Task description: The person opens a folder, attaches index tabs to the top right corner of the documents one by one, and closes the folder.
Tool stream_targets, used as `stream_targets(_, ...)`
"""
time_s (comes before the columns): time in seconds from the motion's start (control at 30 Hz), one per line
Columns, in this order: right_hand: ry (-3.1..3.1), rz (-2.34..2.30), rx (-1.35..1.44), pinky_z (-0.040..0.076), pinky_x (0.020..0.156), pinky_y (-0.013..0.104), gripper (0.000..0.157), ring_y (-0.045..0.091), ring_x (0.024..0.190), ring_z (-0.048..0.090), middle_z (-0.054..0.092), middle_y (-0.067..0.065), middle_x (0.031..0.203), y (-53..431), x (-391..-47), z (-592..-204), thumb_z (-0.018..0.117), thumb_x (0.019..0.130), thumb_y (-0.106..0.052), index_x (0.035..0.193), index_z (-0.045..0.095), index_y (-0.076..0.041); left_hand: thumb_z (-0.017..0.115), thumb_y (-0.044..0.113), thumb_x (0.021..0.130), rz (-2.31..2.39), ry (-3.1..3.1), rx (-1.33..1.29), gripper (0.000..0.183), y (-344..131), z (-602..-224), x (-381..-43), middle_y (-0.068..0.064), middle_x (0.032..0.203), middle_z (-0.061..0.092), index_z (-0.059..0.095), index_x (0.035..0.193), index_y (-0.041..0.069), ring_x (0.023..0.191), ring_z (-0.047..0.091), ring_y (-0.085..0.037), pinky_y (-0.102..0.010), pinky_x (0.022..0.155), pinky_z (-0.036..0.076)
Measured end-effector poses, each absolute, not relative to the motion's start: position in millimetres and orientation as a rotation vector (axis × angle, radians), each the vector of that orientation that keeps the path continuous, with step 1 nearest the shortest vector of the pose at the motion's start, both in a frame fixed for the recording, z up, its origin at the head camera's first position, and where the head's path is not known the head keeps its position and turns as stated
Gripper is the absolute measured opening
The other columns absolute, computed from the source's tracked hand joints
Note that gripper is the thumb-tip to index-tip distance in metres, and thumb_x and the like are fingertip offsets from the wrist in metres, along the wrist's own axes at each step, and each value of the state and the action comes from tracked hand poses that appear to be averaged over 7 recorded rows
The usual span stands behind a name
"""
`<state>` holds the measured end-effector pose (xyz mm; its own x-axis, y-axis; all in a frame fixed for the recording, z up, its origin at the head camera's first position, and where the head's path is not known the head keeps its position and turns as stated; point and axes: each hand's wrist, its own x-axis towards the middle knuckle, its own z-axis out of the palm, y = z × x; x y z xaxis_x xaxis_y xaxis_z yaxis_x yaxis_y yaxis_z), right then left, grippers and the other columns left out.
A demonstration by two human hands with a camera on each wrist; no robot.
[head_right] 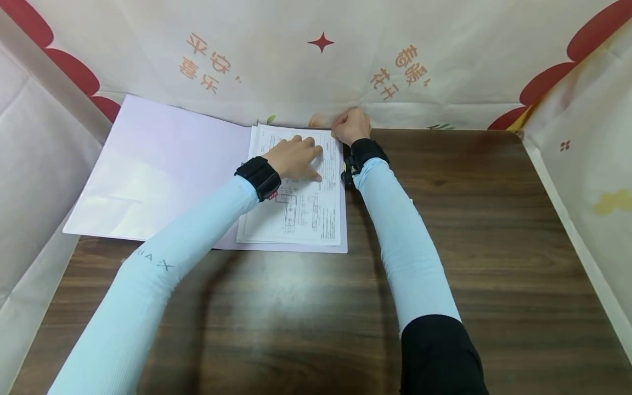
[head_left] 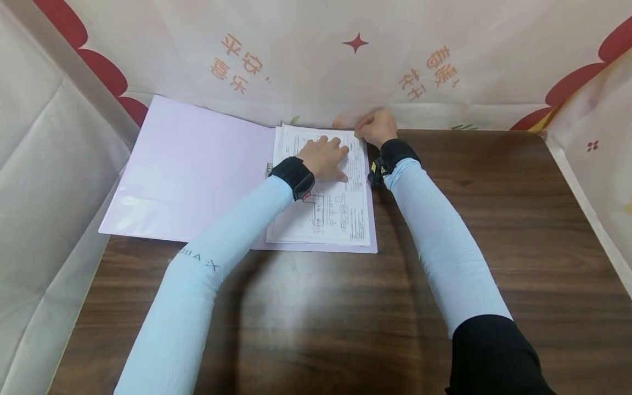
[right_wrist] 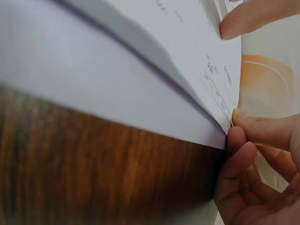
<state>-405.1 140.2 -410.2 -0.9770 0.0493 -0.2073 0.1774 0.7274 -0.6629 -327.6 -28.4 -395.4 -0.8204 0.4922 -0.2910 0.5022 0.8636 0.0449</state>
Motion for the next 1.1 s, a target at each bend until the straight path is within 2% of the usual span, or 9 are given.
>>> stream_targets(0.27,2.814,-1.046,0.189,0.053,0.083,0.028,0.026,0.025,0.105,0.061,0.069,0.010,0.119,145,-412,-406,0.077,0.092,-0.016,0.115,0.077,-0.003,0.070,0.065,0.089,-0.046,2.739,0.762,0.090,-25,-387,-340,-0.011,0.162,0.040,0.039,0.159,0.016,0.144,0.043,-0.036,-0.051,0.115,0.044)
stream_targets(0.47,2.814,-1.080,0.209,0.055,0.080,0.027,0.017,0.024,0.099,0.063,0.069,0.009,0.115,147,-413,-407,0.079,0.090,-0.014,0.106,0.080,-0.006,0.055,0.074,0.093,0.005,2.746,0.702,0.088,-17,-390,-352,-0.007,0.170,0.028,0.040,0.160,0.018,0.151,0.035,-0.038,-0.053,0.120,0.038)
stream_targets(0.6,2.822,-1.067,0.217,0.058,0.090,0.032,0.017,0.025,0.106,0.062,0.068,0.009,0.121,149,-411,-411,0.078,0.092,-0.015,0.106,0.081,-0.007,0.044,0.076,0.097,-0.044,2.762,0.690,0.085,-10,-398,-358,-0.004,0.173,0.021,0.034,0.162,0.024,0.154,0.029,-0.039,-0.054,0.117,0.041)
stream_targets(0.73,2.825,-1.001,0.212,0.053,0.100,0.040,0.025,0.029,0.114,0.059,0.068,0.010,0.124,150,-409,-417,0.077,0.092,-0.017,0.114,0.078,-0.005,0.039,0.076,0.099,-0.099,2.779,0.679,0.082,-6,-405,-358,-0.005,0.175,0.015,0.027,0.165,0.028,0.158,0.022,-0.038,-0.052,0.113,0.045)
stream_targets(0.8,2.833,-0.954,0.215,0.050,0.100,0.043,0.029,0.031,0.114,0.058,0.068,0.011,0.123,151,-408,-418,0.078,0.091,-0.021,0.115,0.077,-0.005,0.038,0.074,0.100,-0.111,2.792,0.671,0.079,-5,-407,-357,-0.006,0.175,0.014,0.027,0.165,0.029,0.159,0.020,-0.037,-0.052,0.112,0.047)
stream_targets(0.93,2.877,-0.850,0.233,0.046,0.092,0.043,0.034,0.031,0.108,0.058,0.070,0.011,0.117,152,-409,-418,0.080,0.089,-0.029,0.114,0.077,-0.006,0.039,0.070,0.102,-0.104,2.811,0.661,0.075,-6,-404,-354,-0.006,0.176,0.012,0.030,0.164,0.030,0.160,0.019,-0.037,-0.051,0.111,0.047)
stream_targets(1.1,2.909,-0.780,0.249,0.045,0.087,0.042,0.039,0.031,0.105,0.058,0.069,0.011,0.114,153,-408,-415,0.082,0.087,-0.035,0.113,0.076,-0.006,0.046,0.071,0.099,-0.090,2.823,0.630,0.078,-5,-403,-352,-0.006,0.176,0.009,0.029,0.164,0.030,0.157,0.025,-0.036,-0.051,0.109,0.047)
